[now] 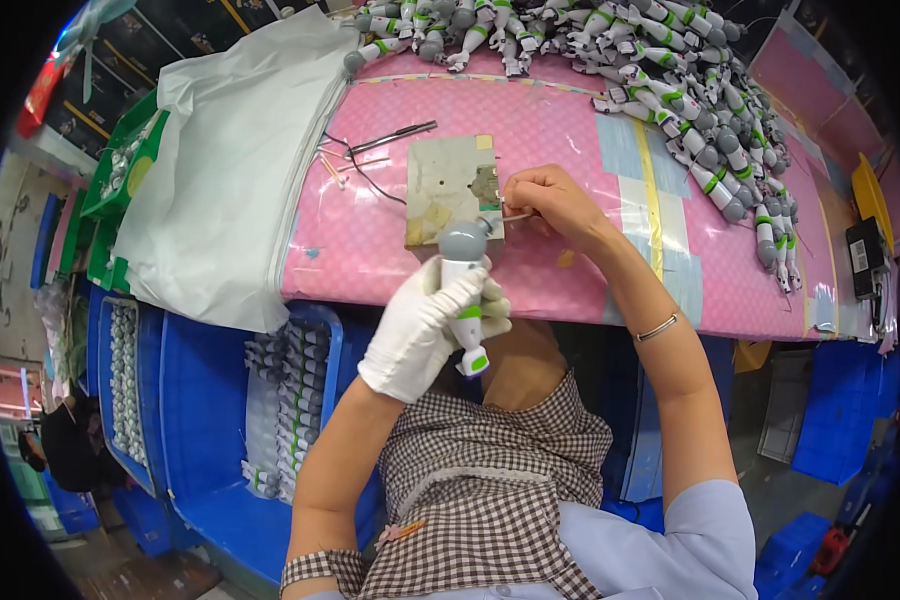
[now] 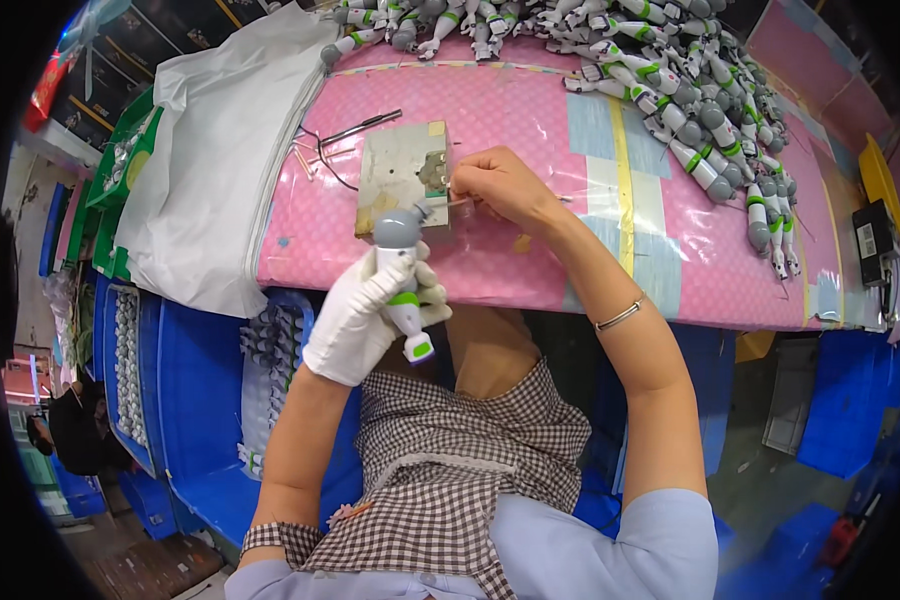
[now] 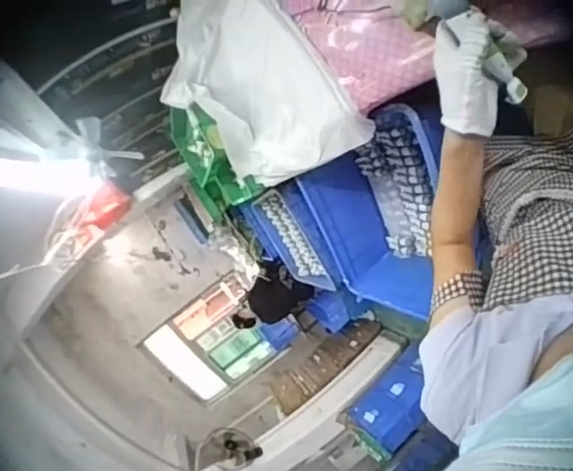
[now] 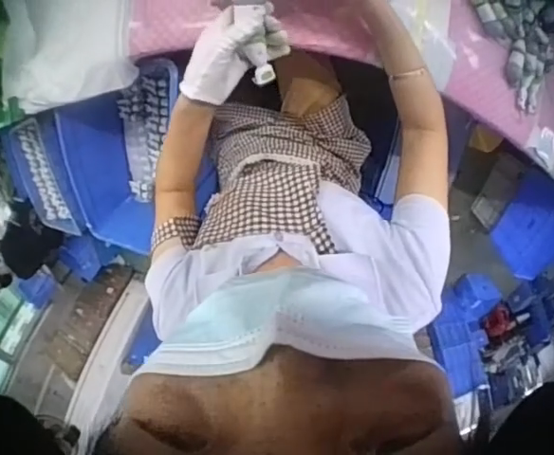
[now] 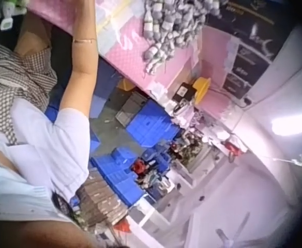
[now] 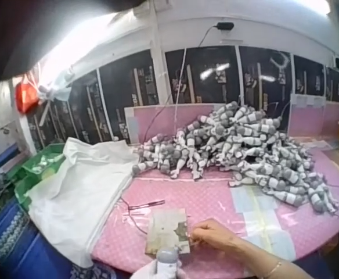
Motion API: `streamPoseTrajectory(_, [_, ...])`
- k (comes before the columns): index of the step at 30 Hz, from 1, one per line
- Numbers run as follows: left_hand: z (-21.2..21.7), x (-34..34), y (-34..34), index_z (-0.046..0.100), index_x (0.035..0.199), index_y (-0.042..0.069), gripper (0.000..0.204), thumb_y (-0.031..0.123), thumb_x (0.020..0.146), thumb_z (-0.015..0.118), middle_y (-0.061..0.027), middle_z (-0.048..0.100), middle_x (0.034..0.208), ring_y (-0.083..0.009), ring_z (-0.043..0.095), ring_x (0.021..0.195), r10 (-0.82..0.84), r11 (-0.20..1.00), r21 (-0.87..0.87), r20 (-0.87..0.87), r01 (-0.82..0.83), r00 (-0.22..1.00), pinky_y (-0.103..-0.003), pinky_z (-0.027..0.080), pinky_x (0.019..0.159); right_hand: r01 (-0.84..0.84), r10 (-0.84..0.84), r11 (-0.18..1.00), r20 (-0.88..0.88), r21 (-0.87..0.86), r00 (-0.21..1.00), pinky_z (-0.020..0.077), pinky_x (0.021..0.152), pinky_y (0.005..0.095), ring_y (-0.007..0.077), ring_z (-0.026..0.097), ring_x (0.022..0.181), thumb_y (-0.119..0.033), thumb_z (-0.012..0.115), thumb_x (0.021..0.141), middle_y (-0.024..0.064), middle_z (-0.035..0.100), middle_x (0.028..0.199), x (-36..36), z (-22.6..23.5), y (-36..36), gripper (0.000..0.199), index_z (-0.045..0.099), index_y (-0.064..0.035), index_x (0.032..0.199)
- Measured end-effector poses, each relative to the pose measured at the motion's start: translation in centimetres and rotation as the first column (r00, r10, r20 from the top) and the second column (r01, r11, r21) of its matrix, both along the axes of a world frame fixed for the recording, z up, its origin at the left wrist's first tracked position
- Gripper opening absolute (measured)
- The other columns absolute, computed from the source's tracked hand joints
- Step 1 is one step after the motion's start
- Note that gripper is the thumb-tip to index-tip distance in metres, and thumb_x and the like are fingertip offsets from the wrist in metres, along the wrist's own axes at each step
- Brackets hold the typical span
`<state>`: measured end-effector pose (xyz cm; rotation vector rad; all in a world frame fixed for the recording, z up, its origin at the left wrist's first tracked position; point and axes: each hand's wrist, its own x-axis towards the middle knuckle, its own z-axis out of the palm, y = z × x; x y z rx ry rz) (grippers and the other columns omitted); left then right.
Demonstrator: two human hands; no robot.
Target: Assemble snowman figurines using a handheld tool and sort them into bins.
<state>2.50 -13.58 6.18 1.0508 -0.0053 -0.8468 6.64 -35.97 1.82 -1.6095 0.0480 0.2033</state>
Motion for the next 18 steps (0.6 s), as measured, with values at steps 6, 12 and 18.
streamPoseTrajectory(6, [0.4,2.2,-0.6,0.049,0.107,0.002,0.029,0.018,0.088,0.063,-0.0059,0.057,0.089,-0.0180,0.061,0.080,0.071,0.997,0.010,0.110,-0.073,0.991,-0.035,0.054,0.074,-0.067,0.067,0.997,0.002,0.025,0.998,0.0308,0.042,0.0203,0.0048,0.041,0.047,-0.018,0.053,0.081,-0.0007,0.052,0.061,0.9,0.8,-0.5,0.020,0.060,-0.0036,0.069])
streamPoseTrajectory(12, [0.2,3.1,-0.9,0.049,0.111,0.002,0.032,0.024,0.091,0.059,-0.0104,0.061,0.098,-0.0244,0.063,0.090,0.048,0.998,-0.041,0.015,-0.047,0.999,-0.039,0.054,0.080,-0.103,0.101,0.994,-0.050,-0.026,0.994,0.0335,0.045,0.0212,0.0060,0.042,0.049,-0.019,0.052,0.083,-0.0018,0.047,0.058,1.1,1.7,-0.8,0.022,0.060,-0.0035,0.070])
streamPoseTrajectory(18, [-1.0,3.1,-1.0,0.048,0.118,0.002,0.039,0.026,0.090,0.059,-0.0116,0.061,0.100,-0.0261,0.063,0.092,0.043,0.994,-0.106,0.037,-0.039,0.998,-0.040,0.053,0.080,-0.163,0.160,0.986,-0.060,-0.048,0.985,0.0347,0.046,0.0222,0.0078,0.043,0.050,-0.020,0.051,0.084,-0.0018,0.046,0.058,1.1,1.9,-1.0,0.022,0.060,-0.0031,0.073])
